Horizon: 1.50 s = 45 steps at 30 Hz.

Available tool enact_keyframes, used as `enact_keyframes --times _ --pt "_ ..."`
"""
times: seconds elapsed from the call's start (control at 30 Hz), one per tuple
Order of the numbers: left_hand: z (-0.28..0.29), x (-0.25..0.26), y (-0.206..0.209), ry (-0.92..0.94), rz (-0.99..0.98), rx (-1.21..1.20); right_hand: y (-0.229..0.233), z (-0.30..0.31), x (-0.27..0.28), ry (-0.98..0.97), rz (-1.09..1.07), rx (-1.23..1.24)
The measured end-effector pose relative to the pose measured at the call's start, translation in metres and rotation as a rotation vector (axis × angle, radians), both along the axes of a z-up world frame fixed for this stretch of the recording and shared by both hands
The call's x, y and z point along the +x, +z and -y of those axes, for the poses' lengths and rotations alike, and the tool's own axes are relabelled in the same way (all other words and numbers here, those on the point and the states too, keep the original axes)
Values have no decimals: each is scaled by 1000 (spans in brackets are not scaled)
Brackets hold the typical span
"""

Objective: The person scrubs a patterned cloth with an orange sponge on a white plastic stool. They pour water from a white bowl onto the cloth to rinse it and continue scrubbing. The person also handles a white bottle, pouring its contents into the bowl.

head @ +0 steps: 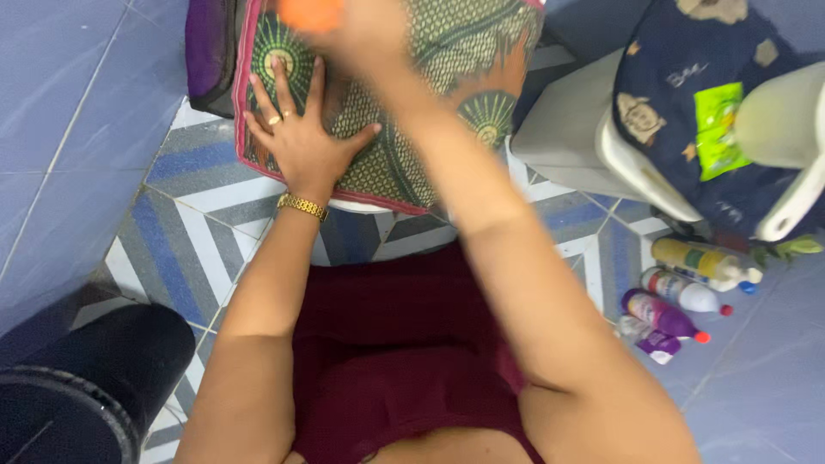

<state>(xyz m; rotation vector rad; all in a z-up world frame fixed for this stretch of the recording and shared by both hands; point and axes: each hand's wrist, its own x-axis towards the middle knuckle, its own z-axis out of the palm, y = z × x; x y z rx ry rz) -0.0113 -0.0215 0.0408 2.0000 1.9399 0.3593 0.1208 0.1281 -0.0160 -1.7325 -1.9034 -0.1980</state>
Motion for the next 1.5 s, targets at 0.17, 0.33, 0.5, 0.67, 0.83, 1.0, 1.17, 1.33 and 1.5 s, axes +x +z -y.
enact_keyframes --times 0.17,0.33,0.5,0.67,0.83,1.0,1.17,1.33,1.5 --pt "-4 1 -13 17 6 46 20 15 -34 219 -176 -69" --pt "-6 -1 -8 11 1 3 62 36 131 -181 -173 -323" --pt "-5 1 -12 13 -46 21 70 55 152 -626 -196 -464" --pt "-2 1 -25 30 -137 27 21 7 -43 -49 -209 -509" --pt "0 -3 -20 50 -34 -36 47 -3 54 11 -79 -73" --pt "-6 1 -13 57 -47 -35 109 59 212 -560 -187 -319" --pt "-7 2 -5 46 -92 -131 47 41 110 -274 -121 -289" --pt "-11 2 -3 48 -89 -182 23 18 -12 -103 -241 -226" --pt "-14 0 11 -10 -128 -315 66 54 108 -397 -331 -443"
